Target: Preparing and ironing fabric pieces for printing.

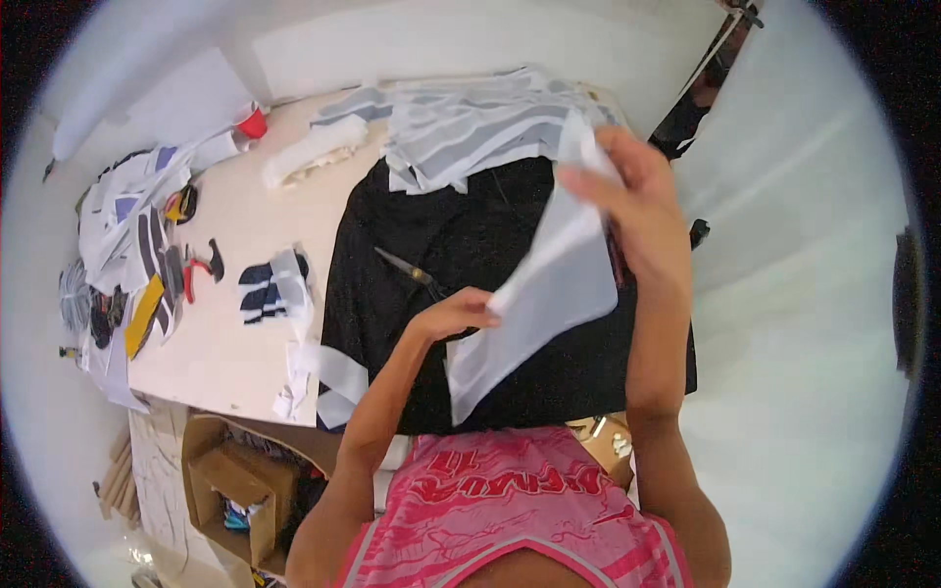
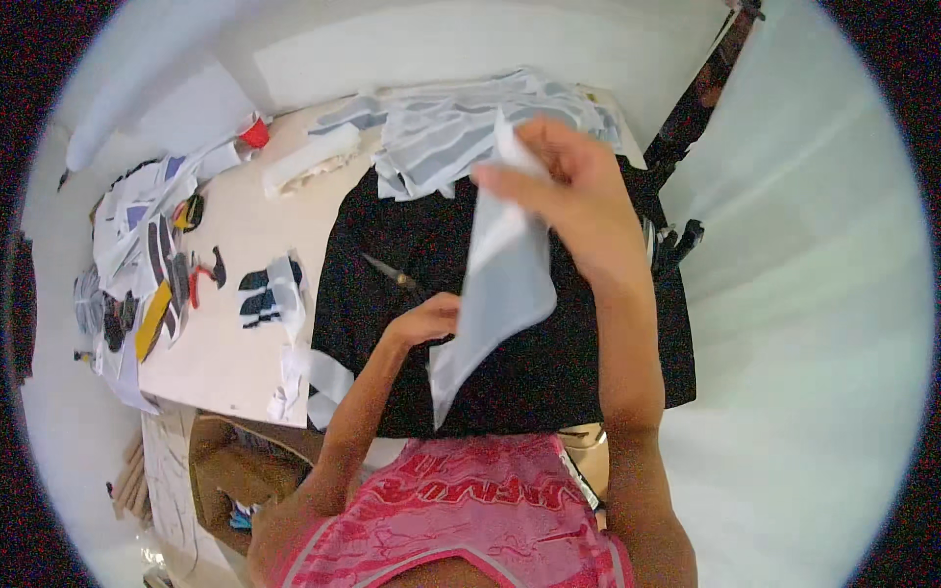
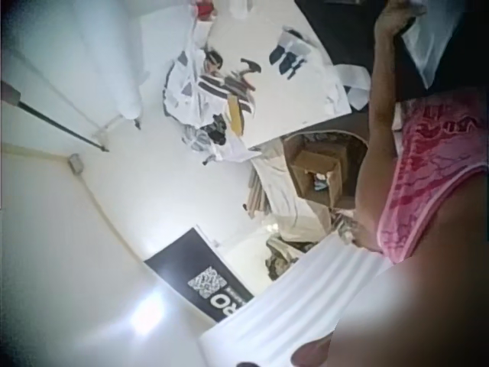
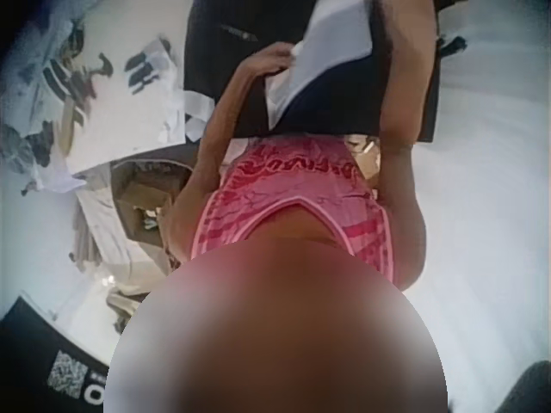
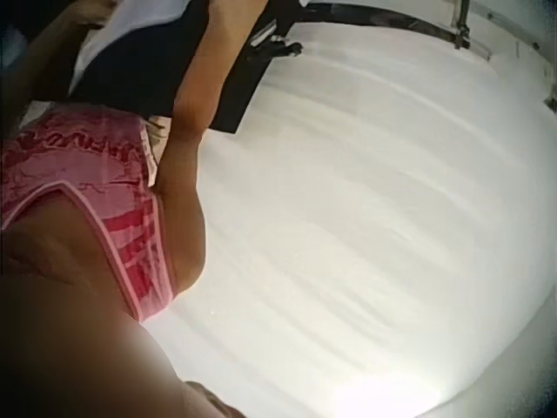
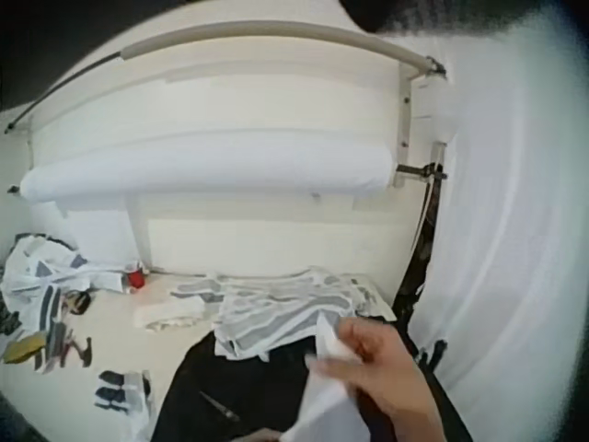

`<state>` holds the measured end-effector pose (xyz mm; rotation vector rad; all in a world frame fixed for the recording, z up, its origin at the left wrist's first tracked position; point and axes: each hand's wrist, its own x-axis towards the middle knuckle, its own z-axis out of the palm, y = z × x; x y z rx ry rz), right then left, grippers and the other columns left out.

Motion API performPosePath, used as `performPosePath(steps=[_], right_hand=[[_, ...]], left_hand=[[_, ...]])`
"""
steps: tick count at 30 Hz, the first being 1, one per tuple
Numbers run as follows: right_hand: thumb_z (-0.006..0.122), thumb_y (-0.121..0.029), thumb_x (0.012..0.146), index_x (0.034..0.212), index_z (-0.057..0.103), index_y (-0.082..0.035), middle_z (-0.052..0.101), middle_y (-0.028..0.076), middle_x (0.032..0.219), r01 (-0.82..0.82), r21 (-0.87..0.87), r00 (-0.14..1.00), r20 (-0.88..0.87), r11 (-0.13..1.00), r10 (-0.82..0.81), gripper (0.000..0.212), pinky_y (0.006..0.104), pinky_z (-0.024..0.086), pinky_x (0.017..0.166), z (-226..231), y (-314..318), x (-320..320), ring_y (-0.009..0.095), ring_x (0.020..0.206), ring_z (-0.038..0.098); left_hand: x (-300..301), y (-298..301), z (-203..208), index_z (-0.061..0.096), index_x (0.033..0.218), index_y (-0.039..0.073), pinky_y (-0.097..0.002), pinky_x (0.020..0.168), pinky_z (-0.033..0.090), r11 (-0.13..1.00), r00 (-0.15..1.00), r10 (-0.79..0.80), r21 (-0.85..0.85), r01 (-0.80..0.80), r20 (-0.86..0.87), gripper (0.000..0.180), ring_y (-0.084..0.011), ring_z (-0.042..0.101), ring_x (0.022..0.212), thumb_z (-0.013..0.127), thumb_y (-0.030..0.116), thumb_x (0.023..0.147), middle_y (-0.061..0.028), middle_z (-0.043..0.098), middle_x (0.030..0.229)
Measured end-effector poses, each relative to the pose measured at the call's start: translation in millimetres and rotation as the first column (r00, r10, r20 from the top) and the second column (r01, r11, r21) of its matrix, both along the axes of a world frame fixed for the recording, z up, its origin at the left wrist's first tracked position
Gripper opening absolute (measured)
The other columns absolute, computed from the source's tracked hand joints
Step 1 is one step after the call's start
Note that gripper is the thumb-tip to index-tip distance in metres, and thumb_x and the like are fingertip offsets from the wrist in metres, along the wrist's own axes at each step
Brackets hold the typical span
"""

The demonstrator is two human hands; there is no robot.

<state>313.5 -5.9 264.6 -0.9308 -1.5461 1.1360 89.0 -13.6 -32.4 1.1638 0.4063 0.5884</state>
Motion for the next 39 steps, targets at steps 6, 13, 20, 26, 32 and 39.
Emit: performPosePath(steps=[6,13,20,26,32,39], right_hand=[[0.083,-0.02,0.087,0.111,0.065,0.001,0.069,0.005,0.099,0.093,-0.085,0.947,-0.3,0.992,-0.115,0.037,0.028,0.052,0.076,24.8,154.9,-37.1,0.014,0.085,0.066],[0.084,-0.019,0.086,0.104,0.066,0.001,0.067,0.005,0.095,0.123,-0.107,0.972,-0.186,0.987,-0.141,0.033,0.0303,0.053,0.071,31.6,298.5,-3.2,0.014,0.083,0.065],[0.086,-0.019,0.08,0.104,0.073,0.006,0.073,0.011,0.093,0.587,-0.053,0.806,0.138,0.808,-0.576,0.037,0.0358,0.055,0.074,-69.2,442.2,76.8,0.023,0.089,0.069],[0.076,-0.048,0.076,0.125,0.068,-0.009,0.069,0.02,0.118,0.743,0.418,0.039,0.753,0.523,-0.657,0.062,0.0511,0.053,0.093,-175.6,444.0,68.1,0.043,0.113,0.066],[0.082,-0.024,0.084,0.123,0.066,-0.007,0.067,0.014,0.121,0.433,0.714,0.541,0.283,0.551,-0.792,0.046,0.043,0.048,0.101,-239.3,380.8,-81.8,0.032,0.115,0.062],[0.076,-0.008,0.092,0.11,0.069,0.0,0.067,0.013,0.119,0.323,0.441,0.846,0.263,0.838,-0.464,0.021,0.0394,0.05,0.099,-291.0,89.7,-221.9,0.029,0.112,0.065]], left_hand=[[-64.9,26.8,-16.1,0.06,0.134,-0.002,-0.0419,0.091,0.059,0.913,0.925,0.315,-0.336,-0.233,0.214,0.046,-0.0257,0.072,0.101,0.07,0.011,0.091,-0.012,0.073,0.116],[-118.6,115.5,29.6,0.071,0.115,0.001,-0.0316,0.078,0.059,0.801,0.813,0.547,-0.16,-0.578,-0.199,0.024,-0.0158,0.073,0.085,0.073,0.011,0.094,-0.0064,0.076,0.101],[-189.2,285.1,77.8,0.069,0.12,-0.005,-0.0315,0.08,0.058,0.811,0.774,0.581,0.092,-0.578,-0.252,0.039,-0.0185,0.073,0.087,0.078,0.019,0.092,-0.0111,0.076,0.106],[-231.4,391.5,-0.5,0.071,0.117,0.001,-0.0331,0.083,0.056,0.696,0.443,0.713,0.473,-0.541,-0.543,0.043,-0.0182,0.071,0.095,0.082,0.027,0.084,-0.0162,0.074,0.105],[-266.9,344.2,-49.8,0.07,0.116,0.0,-0.0376,0.097,0.054,0.171,0.351,0.936,0.896,-0.411,-0.018,0.034,-0.0296,0.068,0.108,0.078,0.021,0.09,-0.0186,0.07,0.114],[-326.5,155.2,2.4,0.072,0.111,0.003,-0.0418,0.095,0.053,0.251,0.387,0.917,0.893,-0.374,-0.096,0.033,-0.0332,0.067,0.107,0.078,0.027,0.089,-0.0167,0.071,0.11]])
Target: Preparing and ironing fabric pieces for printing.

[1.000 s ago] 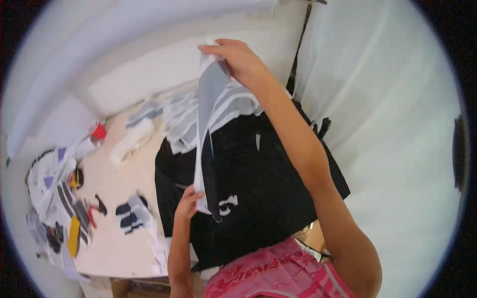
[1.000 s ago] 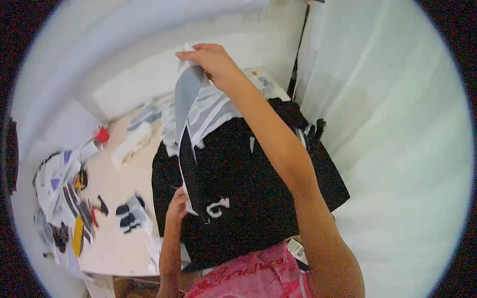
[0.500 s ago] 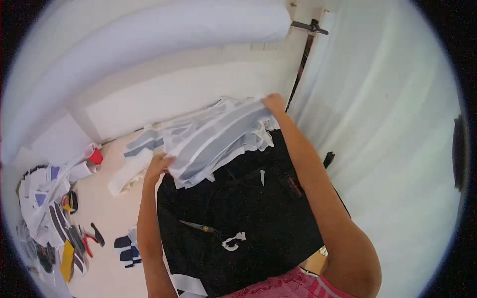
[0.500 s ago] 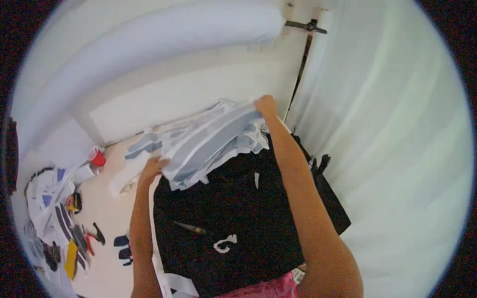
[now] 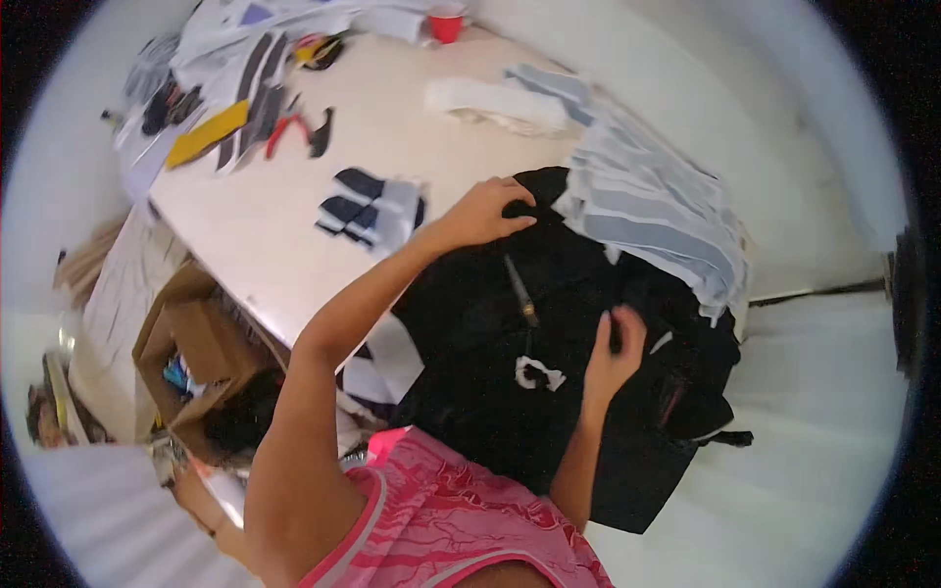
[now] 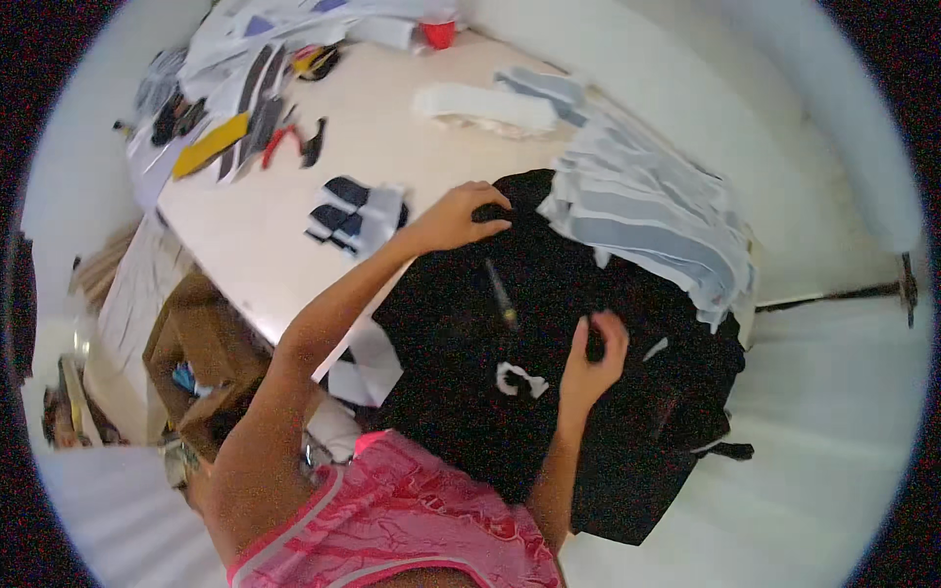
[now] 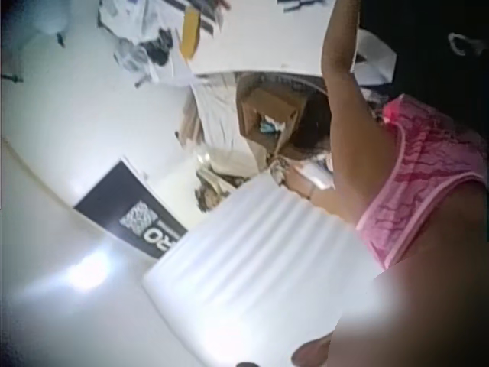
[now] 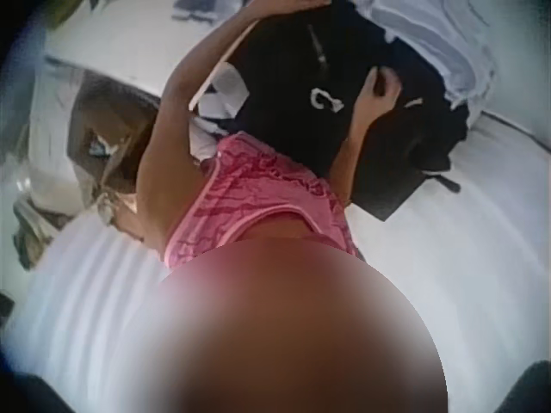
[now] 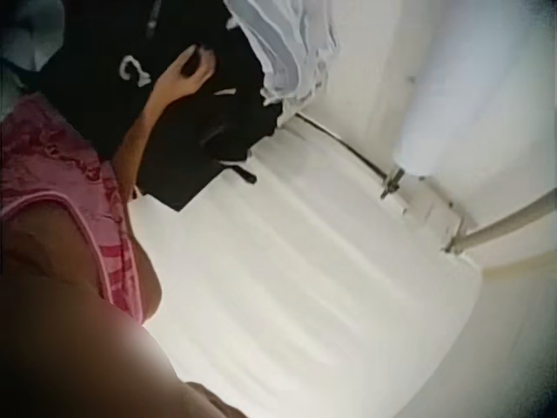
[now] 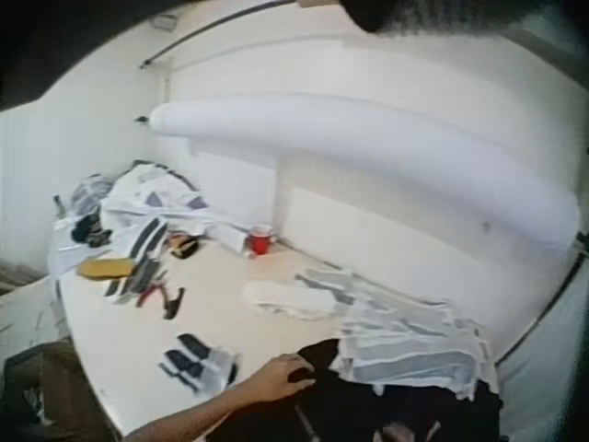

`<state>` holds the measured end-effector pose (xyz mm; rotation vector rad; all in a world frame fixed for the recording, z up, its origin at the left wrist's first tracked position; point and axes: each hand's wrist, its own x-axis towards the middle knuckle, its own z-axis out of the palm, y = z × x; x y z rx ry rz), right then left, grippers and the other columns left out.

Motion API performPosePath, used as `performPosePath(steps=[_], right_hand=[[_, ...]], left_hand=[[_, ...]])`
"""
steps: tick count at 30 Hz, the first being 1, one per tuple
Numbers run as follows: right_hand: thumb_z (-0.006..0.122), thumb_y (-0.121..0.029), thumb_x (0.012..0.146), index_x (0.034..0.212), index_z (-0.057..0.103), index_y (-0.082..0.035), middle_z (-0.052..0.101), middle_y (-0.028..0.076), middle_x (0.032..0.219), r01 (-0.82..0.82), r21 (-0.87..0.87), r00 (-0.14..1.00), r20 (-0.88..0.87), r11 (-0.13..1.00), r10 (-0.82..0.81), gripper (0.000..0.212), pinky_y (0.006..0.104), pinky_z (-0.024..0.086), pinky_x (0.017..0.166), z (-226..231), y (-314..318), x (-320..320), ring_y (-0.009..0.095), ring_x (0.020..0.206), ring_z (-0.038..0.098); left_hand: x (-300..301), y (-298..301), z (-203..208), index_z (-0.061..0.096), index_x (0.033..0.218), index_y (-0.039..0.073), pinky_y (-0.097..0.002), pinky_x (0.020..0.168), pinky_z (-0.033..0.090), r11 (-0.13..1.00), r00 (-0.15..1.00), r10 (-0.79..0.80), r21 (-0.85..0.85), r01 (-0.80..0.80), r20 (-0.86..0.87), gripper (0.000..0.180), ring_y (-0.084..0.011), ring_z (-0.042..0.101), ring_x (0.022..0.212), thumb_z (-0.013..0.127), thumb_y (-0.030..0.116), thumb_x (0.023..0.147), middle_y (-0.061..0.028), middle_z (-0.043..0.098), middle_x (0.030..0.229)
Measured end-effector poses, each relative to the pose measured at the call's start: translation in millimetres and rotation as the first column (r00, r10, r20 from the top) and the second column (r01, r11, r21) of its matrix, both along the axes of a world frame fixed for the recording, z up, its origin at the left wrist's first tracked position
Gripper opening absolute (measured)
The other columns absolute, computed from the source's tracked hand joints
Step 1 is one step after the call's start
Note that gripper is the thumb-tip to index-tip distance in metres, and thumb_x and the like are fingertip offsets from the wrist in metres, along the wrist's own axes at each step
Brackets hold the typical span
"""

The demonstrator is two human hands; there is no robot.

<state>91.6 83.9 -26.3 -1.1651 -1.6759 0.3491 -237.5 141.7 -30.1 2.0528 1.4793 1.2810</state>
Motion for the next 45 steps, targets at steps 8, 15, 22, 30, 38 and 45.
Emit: performPosePath(steps=[8,15,22,30,38,45], right_hand=[[0.072,0.001,0.091,0.102,0.071,-0.002,0.07,0.014,0.11,-0.072,-0.125,0.968,0.23,0.99,0.099,0.012,0.0402,0.052,0.092,-41.0,-177.3,50.4,0.032,0.102,0.068],[0.075,0.0,0.089,0.104,0.071,-0.002,0.071,0.014,0.105,-0.049,-0.077,0.974,0.216,0.996,0.065,0.015,0.0392,0.053,0.086,-30.6,-185.6,61.3,0.032,0.096,0.069],[0.076,0.001,0.087,0.102,0.072,-0.001,0.073,0.015,0.102,-0.101,-0.111,0.99,0.086,0.989,0.11,0.016,0.0373,0.054,0.085,-5.7,-197.8,70.7,0.031,0.095,0.071],[0.076,0.0,0.086,0.101,0.072,-0.001,0.073,0.013,0.099,-0.119,-0.191,0.989,0.058,0.974,0.133,0.015,0.0363,0.054,0.084,-15.9,-217.6,78.0,0.029,0.092,0.072],[0.076,-0.002,0.089,0.108,0.072,0.0,0.073,0.012,0.095,-0.205,-0.322,0.979,-0.073,0.924,0.192,0.02,0.03,0.055,0.079,-17.2,-201.4,85.0,0.02,0.086,0.072],[0.076,-0.003,0.09,0.111,0.071,0.001,0.074,0.01,0.094,-0.389,-0.392,0.919,-0.107,0.834,0.378,0.022,0.0285,0.054,0.081,-16.5,-206.8,42.0,0.014,0.087,0.07]], left_hand=[[-156.5,-132.5,-10.7,0.075,0.107,0.002,-0.0416,0.079,0.058,0.617,0.689,0.69,-0.318,-0.719,-0.219,0.041,-0.0322,0.075,0.084,0.08,0.036,0.085,-0.0176,0.076,0.099],[-128.7,-128.7,-99.4,0.076,0.106,0.001,-0.0426,0.083,0.058,0.629,0.723,0.623,-0.36,-0.69,-0.299,0.055,-0.0351,0.074,0.091,0.084,0.043,0.072,-0.0178,0.077,0.095],[-113.2,-138.5,-104.2,0.079,0.097,0.001,-0.0345,0.068,0.056,0.716,0.801,0.599,-0.456,-0.528,0.013,0.033,-0.0191,0.074,0.074,0.082,0.029,0.079,-0.0131,0.078,0.087],[-127.6,-140.8,-86.1,0.079,0.102,0.004,-0.0369,0.077,0.055,0.685,0.714,0.696,-0.224,-0.693,-0.076,0.032,-0.0282,0.074,0.08,0.07,0.033,0.091,-0.0198,0.076,0.089],[-211.5,-186.5,-41.1,0.072,0.095,0.005,-0.0233,0.041,0.033,0.657,0.543,0.753,-0.366,-0.659,0.372,0.029,-0.0053,0.048,0.047,0.066,0.033,0.099,0.0033,0.054,0.061],[-396.6,-262.2,-9.5,0.061,0.072,0.009,-0.026,0.043,0.036,0.527,0.31,0.765,-0.271,-0.805,0.564,0.027,-0.0087,0.049,0.048,0.061,0.018,0.098,0.0008,0.054,0.06]])
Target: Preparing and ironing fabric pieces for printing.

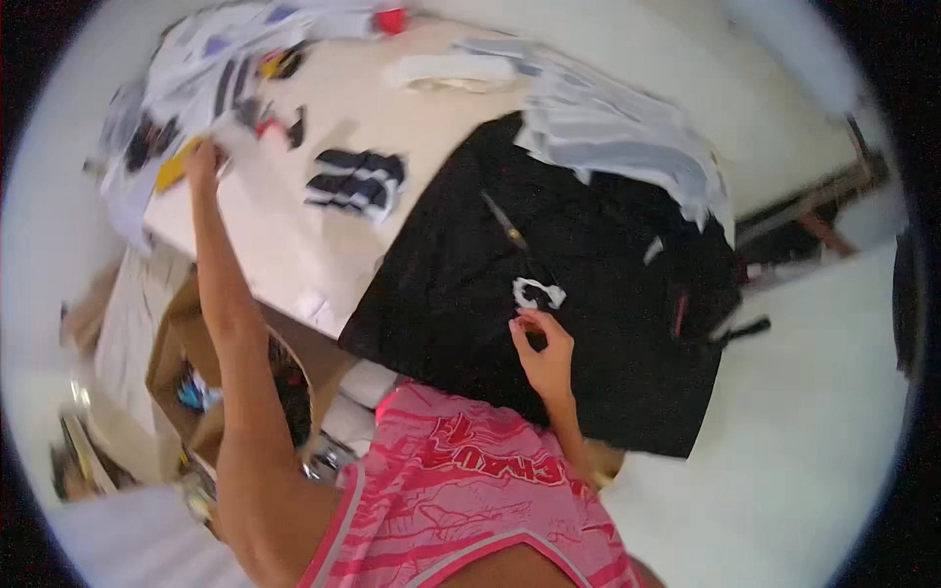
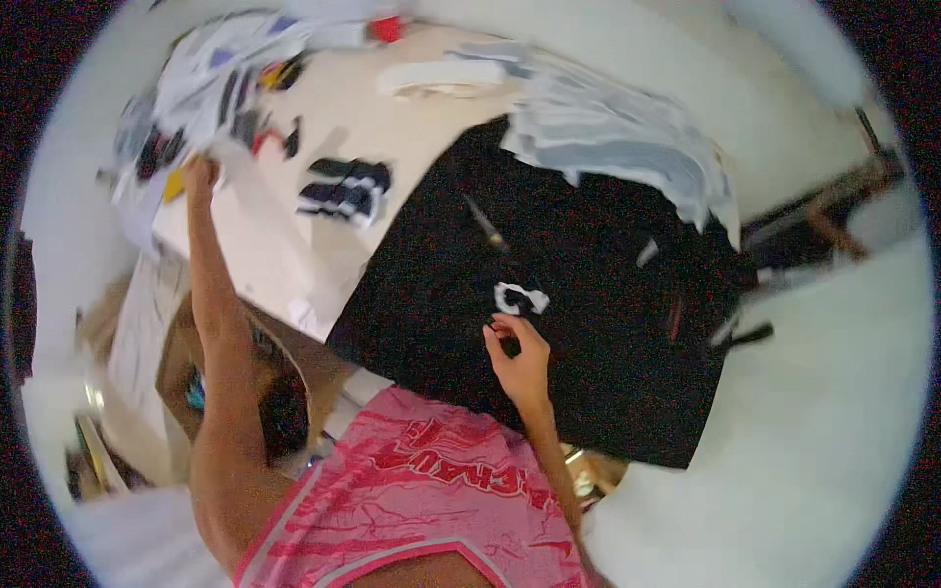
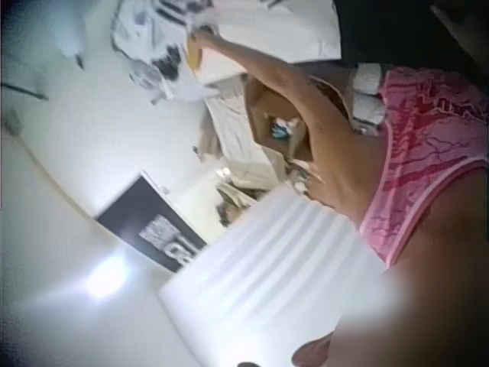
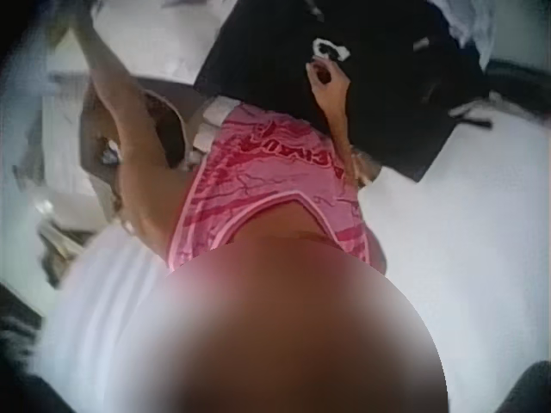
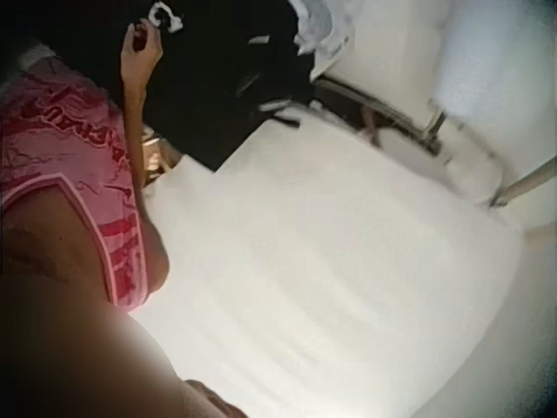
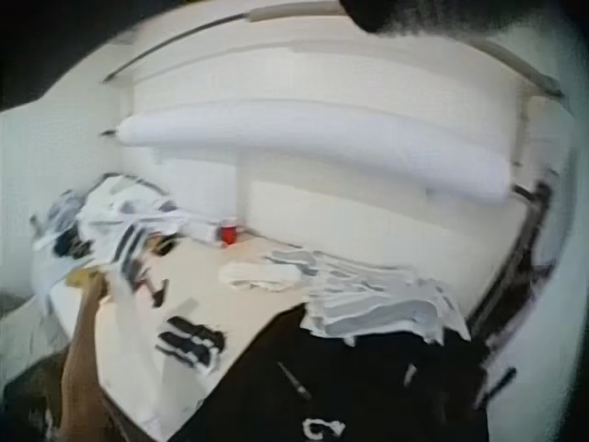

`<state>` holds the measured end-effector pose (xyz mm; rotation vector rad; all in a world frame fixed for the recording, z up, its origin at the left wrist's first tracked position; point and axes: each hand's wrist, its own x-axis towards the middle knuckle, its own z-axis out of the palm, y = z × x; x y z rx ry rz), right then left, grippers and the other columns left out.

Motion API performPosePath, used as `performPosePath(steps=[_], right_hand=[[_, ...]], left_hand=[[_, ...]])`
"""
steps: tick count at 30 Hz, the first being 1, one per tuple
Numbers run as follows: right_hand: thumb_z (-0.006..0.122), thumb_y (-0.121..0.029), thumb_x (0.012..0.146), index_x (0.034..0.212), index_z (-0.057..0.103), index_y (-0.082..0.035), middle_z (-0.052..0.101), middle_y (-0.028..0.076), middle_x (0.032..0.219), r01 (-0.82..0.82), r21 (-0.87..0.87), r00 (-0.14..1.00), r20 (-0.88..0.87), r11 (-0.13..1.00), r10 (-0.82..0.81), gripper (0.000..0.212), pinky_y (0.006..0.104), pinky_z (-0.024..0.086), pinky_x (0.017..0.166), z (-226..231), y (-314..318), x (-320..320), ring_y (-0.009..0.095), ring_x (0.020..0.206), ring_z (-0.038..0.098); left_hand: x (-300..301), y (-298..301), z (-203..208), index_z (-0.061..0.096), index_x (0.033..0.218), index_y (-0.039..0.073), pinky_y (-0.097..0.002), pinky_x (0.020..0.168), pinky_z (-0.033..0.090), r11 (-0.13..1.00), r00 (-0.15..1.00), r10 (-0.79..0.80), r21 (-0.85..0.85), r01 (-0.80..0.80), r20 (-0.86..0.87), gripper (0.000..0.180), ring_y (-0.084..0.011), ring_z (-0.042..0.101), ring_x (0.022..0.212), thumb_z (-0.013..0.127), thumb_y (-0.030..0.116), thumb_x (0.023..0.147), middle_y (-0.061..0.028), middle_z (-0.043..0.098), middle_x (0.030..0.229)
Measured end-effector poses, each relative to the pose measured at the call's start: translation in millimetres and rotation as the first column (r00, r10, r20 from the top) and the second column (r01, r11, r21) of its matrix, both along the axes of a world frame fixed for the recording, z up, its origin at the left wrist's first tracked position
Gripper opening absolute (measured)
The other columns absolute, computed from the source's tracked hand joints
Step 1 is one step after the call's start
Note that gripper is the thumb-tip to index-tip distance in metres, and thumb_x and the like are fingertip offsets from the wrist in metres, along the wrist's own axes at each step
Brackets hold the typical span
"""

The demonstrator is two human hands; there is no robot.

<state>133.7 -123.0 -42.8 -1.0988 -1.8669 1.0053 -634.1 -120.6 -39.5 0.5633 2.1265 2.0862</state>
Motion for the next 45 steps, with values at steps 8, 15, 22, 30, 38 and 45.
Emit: performPosePath(steps=[8,15,22,30,38,45], right_hand=[[0.076,-0.006,0.091,0.109,0.072,0.0,0.074,0.009,0.096,0.023,-0.035,0.998,0.061,0.999,-0.021,0.019,0.031,0.054,0.083,-12.3,-27.0,-12.4,0.015,0.088,0.07],[0.074,-0.007,0.093,0.109,0.072,0.002,0.073,0.007,0.096,-0.014,-0.015,0.995,0.099,1.0,0.016,0.018,0.0292,0.053,0.085,6.8,-30.0,-21.4,0.014,0.091,0.069],[0.075,-0.005,0.092,0.107,0.073,0.001,0.074,0.008,0.095,-0.131,-0.035,0.989,0.072,0.991,0.133,0.017,0.0284,0.054,0.083,9.3,-48.9,-44.8,0.014,0.089,0.07],[0.075,-0.004,0.091,0.107,0.073,0.001,0.074,0.01,0.094,-0.058,-0.042,0.996,0.069,0.997,0.061,0.016,0.0294,0.054,0.082,16.3,-59.1,-28.1,0.016,0.088,0.07],[0.074,-0.005,0.092,0.106,0.074,0.001,0.075,0.007,0.094,-0.026,-0.017,0.999,-0.037,1.0,0.025,0.015,0.0275,0.053,0.082,45.1,-32.1,-15.6,0.012,0.088,0.069],[0.071,-0.001,0.094,0.11,0.071,0.001,0.073,0.006,0.104,-0.127,0.222,0.968,-0.187,0.967,0.17,0.016,0.0265,0.053,0.086,146.5,16.4,-44.9,0.013,0.094,0.068]], left_hand=[[110.5,-29.3,-42.2,0.074,0.104,0.0,-0.0382,0.076,0.057,0.956,0.795,0.057,-0.196,-0.218,-0.605,0.023,-0.0266,0.075,0.082,0.069,0.017,0.09,-0.0169,0.077,0.093],[298.5,-4.8,-69.1,0.075,0.095,0.003,-0.0406,0.079,0.055,0.913,0.696,-0.377,-0.371,0.168,-0.611,0.02,-0.029,0.068,0.087,0.083,0.016,0.082,-0.0123,0.074,0.097],[355.2,54.7,-73.8,0.075,0.11,0.011,-0.0489,0.09,0.049,0.798,0.568,-0.526,-0.599,0.07,-0.634,0.034,-0.0343,0.059,0.113,0.08,0.031,0.083,-0.0114,0.064,0.119],[337.3,91.8,-78.6,0.081,0.093,0.012,-0.0475,0.084,0.054,0.787,0.677,-0.515,-0.602,0.131,-0.526,0.018,-0.0338,0.068,0.095,0.074,0.024,0.083,-0.0135,0.073,0.101],[279.9,84.4,75.1,0.076,0.118,0.003,-0.0271,0.077,0.05,0.808,0.775,-0.587,-0.12,0.576,-0.232,0.034,-0.0108,0.064,0.087,0.068,0.031,0.1,-0.0008,0.074,0.097],[339.2,21.4,252.8,0.074,0.118,0.005,-0.0231,0.075,0.043,0.683,0.645,-0.729,-0.18,0.708,-0.226,0.036,-0.0037,0.05,0.079,0.066,0.035,0.102,0.0065,0.059,0.086]])
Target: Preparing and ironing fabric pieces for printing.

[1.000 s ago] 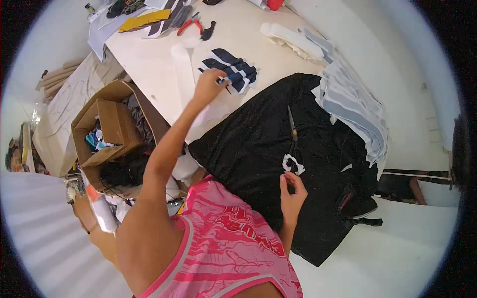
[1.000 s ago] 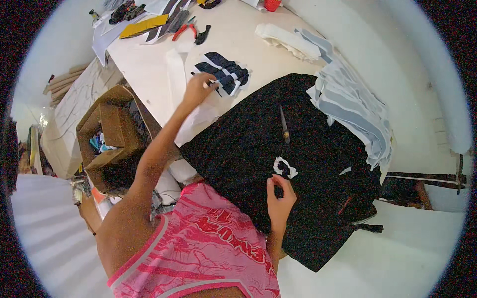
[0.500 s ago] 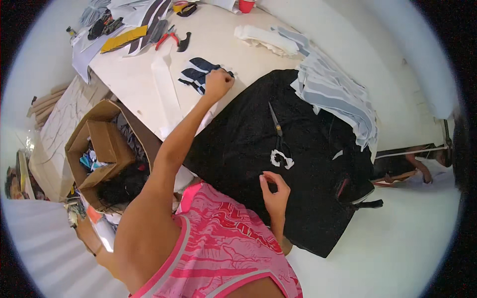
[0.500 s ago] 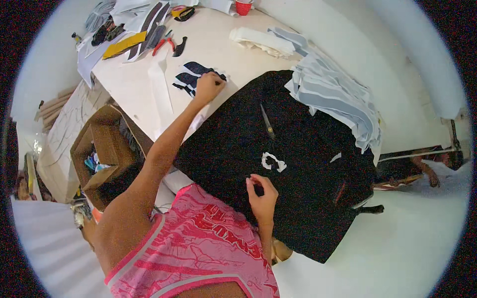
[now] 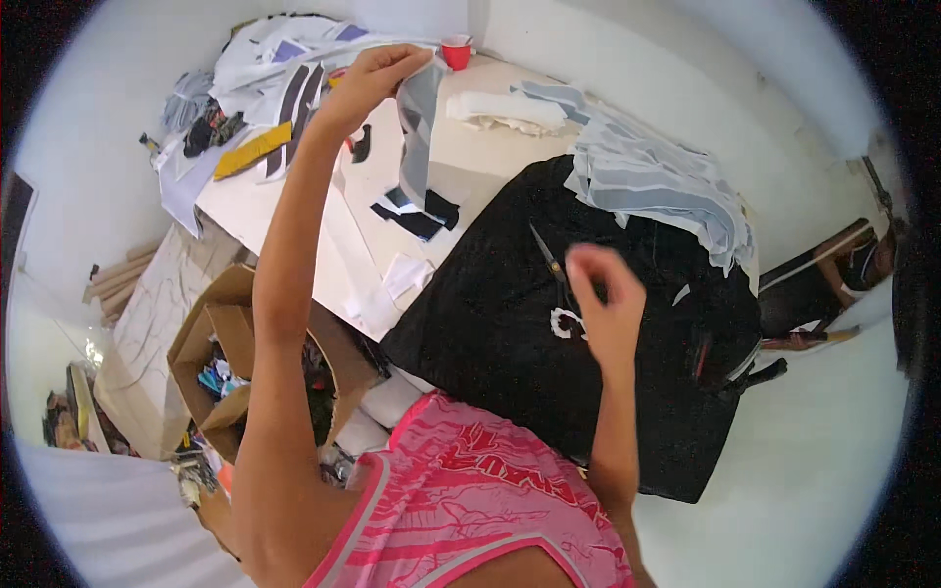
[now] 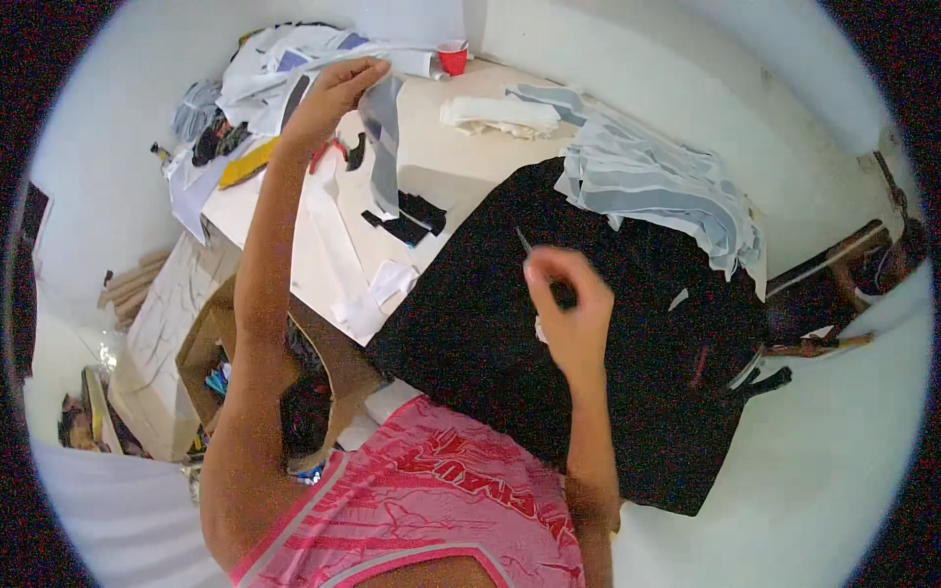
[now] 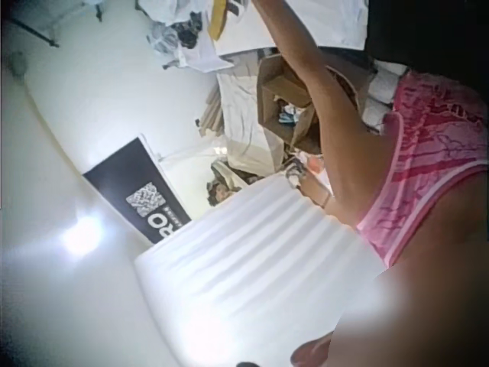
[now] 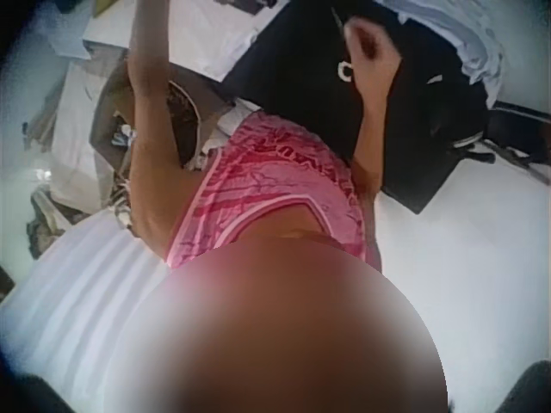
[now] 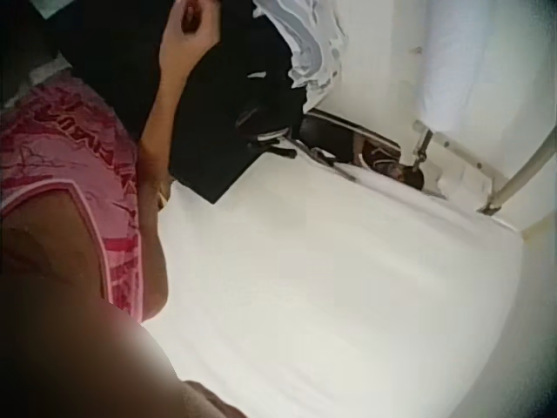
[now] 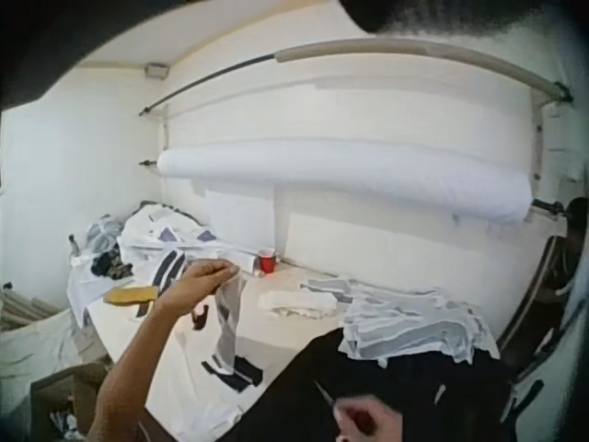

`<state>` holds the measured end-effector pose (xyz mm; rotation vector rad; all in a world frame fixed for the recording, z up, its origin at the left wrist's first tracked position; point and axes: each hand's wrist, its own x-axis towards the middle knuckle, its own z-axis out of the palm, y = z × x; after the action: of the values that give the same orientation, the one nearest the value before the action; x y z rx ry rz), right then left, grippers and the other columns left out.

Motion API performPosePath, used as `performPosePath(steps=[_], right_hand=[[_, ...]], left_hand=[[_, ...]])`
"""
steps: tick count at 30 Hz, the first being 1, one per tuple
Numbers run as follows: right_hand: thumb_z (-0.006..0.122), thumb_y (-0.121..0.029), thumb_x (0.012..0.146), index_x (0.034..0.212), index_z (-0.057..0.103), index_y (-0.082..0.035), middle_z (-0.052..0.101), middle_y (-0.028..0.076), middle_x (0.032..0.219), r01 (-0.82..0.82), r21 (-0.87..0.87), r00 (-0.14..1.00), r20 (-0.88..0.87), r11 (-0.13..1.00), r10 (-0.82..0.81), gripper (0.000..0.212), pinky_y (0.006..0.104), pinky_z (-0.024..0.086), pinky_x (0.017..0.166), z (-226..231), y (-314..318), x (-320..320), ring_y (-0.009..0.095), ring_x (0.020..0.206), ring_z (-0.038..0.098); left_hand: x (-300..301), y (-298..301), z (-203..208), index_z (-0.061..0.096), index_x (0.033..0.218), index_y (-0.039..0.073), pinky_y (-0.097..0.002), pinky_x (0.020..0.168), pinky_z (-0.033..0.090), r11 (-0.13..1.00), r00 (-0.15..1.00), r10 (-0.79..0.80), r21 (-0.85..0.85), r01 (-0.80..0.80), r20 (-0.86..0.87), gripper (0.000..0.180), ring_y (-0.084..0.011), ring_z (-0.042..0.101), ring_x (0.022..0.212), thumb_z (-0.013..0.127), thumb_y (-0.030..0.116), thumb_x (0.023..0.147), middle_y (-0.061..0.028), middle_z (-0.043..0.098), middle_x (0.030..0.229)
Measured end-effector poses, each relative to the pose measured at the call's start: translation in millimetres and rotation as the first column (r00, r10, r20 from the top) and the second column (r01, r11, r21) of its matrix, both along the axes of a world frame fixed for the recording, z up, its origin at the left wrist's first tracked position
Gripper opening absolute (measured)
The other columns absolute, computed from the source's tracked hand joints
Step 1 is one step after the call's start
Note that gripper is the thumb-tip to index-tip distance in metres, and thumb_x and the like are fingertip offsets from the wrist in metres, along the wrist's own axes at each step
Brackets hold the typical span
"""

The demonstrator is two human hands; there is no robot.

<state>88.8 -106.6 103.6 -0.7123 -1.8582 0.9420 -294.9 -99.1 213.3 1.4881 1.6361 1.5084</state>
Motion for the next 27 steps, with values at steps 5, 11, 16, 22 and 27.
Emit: performPosePath(steps=[5,11,16,22,27], right_hand=[[0.075,-0.007,0.093,0.131,0.061,0.001,0.072,0.009,0.118,-0.164,0.118,0.872,-0.447,0.979,0.2,0.041,0.0321,0.053,0.098,77.5,39.7,-80.0,0.017,0.108,0.068],[0.085,-0.027,0.085,0.121,0.07,0.0,0.074,0.007,0.105,-0.512,-0.016,0.809,-0.344,0.859,0.476,0.048,0.0306,0.055,0.084,130.8,46.9,-73.7,0.016,0.092,0.07],[0.09,-0.024,0.076,0.108,0.076,0.0,0.074,0.005,0.096,-0.408,-0.398,0.911,-0.128,0.822,0.391,0.043,0.0271,0.052,0.076,64.1,31.3,20.0,0.01,0.083,0.066],[0.09,-0.024,0.076,0.113,0.074,0.003,0.075,0.006,0.097,-0.017,-0.708,1.0,-0.025,0.706,-0.001,0.049,0.0282,0.054,0.079,-93.0,-12.1,159.5,0.013,0.084,0.068],[0.085,-0.018,0.083,0.115,0.073,0.003,0.075,0.005,0.098,0.166,-0.815,0.942,-0.034,0.555,-0.333,0.04,0.0263,0.053,0.08,-138.7,-29.9,230.8,0.013,0.085,0.069]], left_hand=[[76.9,-5.8,72.8,0.072,0.117,0.001,-0.0239,0.09,0.046,0.954,0.891,-0.226,0.096,0.284,-0.393,0.035,-0.0076,0.059,0.097,0.062,0.032,0.104,0.0026,0.068,0.102],[131.0,-10.0,134.2,0.07,0.121,0.007,-0.0229,0.079,0.049,0.878,0.957,-0.029,0.45,0.161,-0.287,0.031,-0.0071,0.061,0.087,0.065,0.031,0.102,0.0018,0.069,0.096],[101.1,-21.0,118.4,0.071,0.121,0.003,-0.0252,0.088,0.048,0.882,0.933,0.233,0.464,-0.084,-0.275,0.032,-0.0094,0.061,0.094,0.065,0.029,0.103,0.0011,0.069,0.102],[85.1,6.9,0.0,0.071,0.121,-0.004,-0.0264,0.096,0.046,0.943,0.933,0.304,0.2,-0.265,-0.195,0.037,-0.0115,0.061,0.103,0.063,0.027,0.104,-0.0013,0.071,0.11],[131.5,-0.3,-161.1,0.07,0.11,-0.004,-0.0238,0.079,0.043,0.978,0.977,0.16,-0.114,-0.176,-0.141,0.032,-0.0072,0.054,0.087,0.06,0.026,0.106,0.0015,0.065,0.09]])
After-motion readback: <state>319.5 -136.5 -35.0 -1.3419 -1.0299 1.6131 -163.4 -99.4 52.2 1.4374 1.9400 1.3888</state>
